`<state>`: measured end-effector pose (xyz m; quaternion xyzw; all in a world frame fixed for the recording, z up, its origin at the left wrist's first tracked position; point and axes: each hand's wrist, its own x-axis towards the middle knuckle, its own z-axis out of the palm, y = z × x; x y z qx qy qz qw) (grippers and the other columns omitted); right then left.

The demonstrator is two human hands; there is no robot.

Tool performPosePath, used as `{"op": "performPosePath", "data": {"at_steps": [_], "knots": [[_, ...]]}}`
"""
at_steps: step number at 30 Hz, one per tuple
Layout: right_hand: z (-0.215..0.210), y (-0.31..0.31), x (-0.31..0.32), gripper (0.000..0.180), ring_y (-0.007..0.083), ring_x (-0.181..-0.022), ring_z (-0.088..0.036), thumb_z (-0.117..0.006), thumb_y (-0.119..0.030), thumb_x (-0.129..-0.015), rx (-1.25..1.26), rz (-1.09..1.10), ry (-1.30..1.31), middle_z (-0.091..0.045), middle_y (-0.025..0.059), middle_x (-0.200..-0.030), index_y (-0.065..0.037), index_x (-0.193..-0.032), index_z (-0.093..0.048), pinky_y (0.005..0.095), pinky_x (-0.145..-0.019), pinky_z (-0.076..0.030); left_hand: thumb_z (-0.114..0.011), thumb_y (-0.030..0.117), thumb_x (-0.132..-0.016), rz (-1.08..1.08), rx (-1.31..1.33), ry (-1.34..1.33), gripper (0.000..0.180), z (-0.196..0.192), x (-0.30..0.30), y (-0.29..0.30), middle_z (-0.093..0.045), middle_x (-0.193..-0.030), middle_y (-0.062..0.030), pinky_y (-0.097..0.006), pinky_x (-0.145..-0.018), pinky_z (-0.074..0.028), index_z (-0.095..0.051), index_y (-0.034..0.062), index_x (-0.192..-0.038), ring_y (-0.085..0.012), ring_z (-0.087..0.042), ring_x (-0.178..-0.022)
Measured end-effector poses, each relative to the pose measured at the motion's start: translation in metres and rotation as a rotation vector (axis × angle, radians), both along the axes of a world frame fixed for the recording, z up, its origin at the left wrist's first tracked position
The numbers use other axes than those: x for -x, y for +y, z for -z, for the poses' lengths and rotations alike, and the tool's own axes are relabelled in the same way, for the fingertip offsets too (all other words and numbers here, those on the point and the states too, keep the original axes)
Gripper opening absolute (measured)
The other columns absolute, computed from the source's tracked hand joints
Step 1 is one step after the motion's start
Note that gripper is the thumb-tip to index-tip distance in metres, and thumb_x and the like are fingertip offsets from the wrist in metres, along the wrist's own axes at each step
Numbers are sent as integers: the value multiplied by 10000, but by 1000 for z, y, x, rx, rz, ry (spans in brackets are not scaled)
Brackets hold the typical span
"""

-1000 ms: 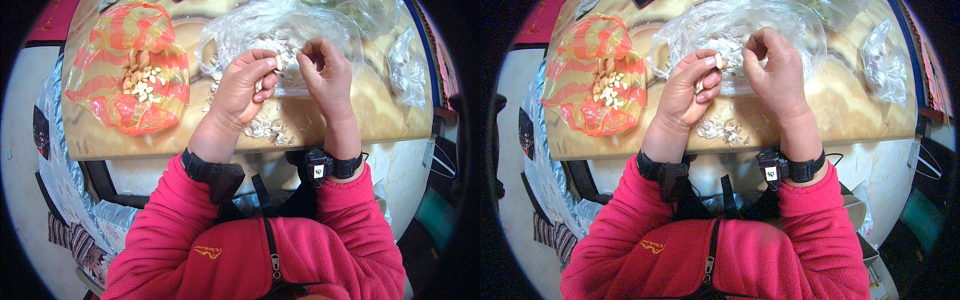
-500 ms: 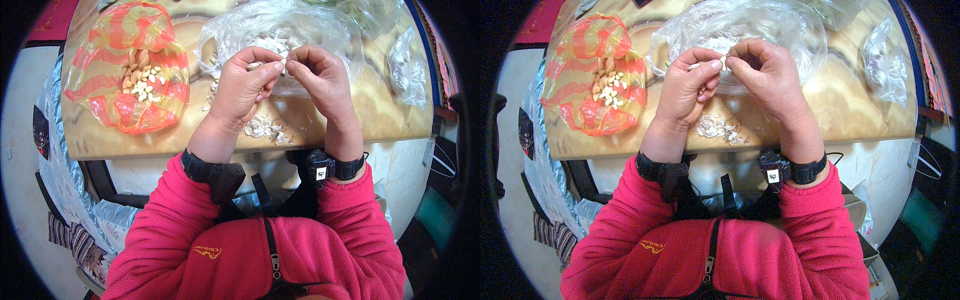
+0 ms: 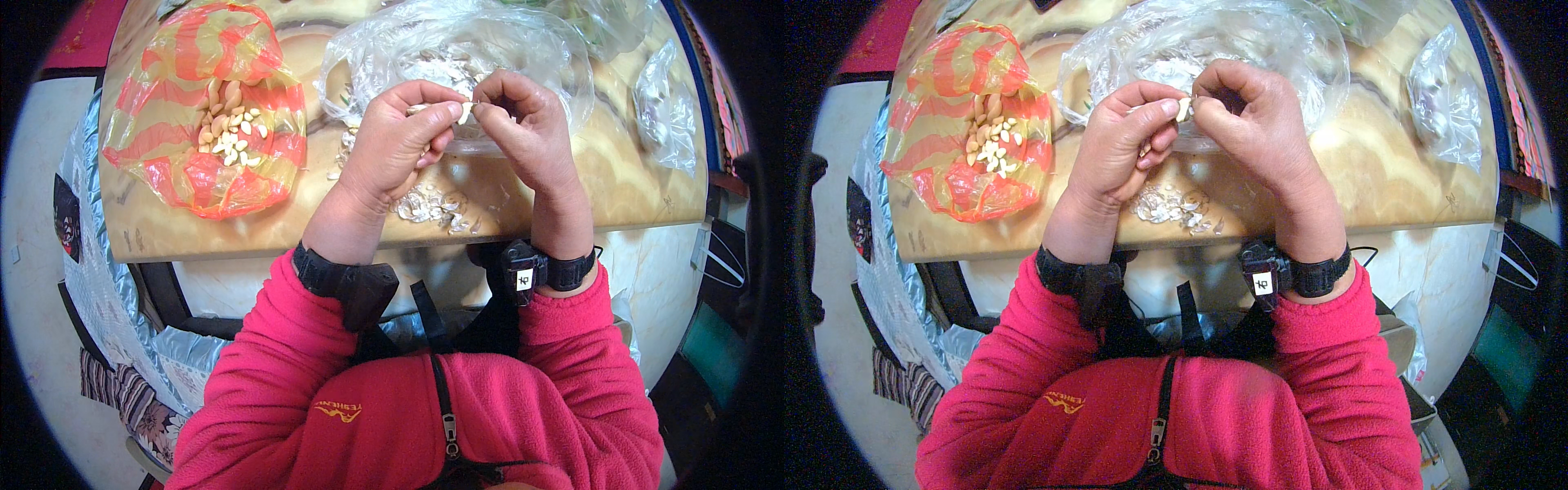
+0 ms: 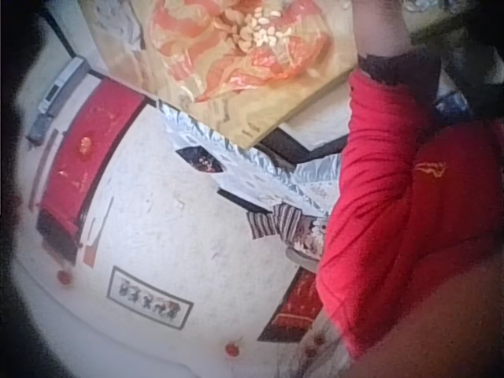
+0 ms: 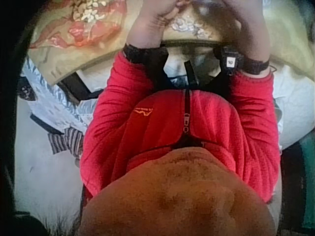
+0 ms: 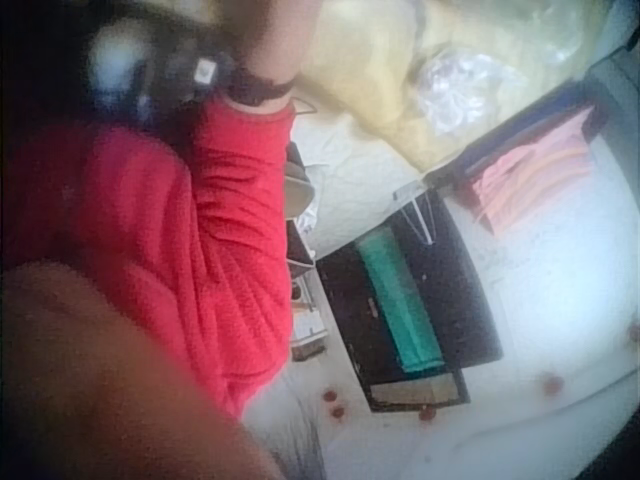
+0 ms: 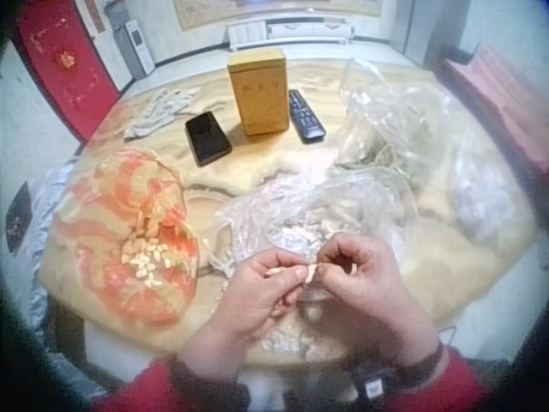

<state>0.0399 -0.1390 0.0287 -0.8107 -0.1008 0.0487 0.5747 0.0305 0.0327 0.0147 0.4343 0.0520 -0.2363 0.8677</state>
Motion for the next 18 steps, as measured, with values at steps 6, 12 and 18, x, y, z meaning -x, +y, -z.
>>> {"op": "performPosePath", "data": {"at_steps": [6,12,18], "knots": [[0,5,2,119,71,-607,-505,-619,-116,-767,-8,74,-155,-574,29,-657,-15,-829,-630,221,-543,-414,-624,76,-836,-13,32,5,89,2,-2,3,-554,-671,9,-122,-372,-317,-599,24,-903,-11,-475,-512],[-4,5,1,102,91,-597,-530,-625,-104,-757,115,48,-202,-580,47,-658,-15,-807,-625,230,-537,-426,-650,99,-821,-11,-56,6,106,3,-1,1,-546,-654,16,-118,-383,-319,-604,44,-899,-8,-468,-503],[-4,5,2,68,65,-584,-512,-619,-74,-752,121,100,-201,-564,20,-646,-10,-772,-610,211,-533,-422,-690,114,-792,2,-211,-64,145,-1,1,0,-544,-649,31,-130,-419,-335,-623,55,-906,-6,-457,-504]]}}
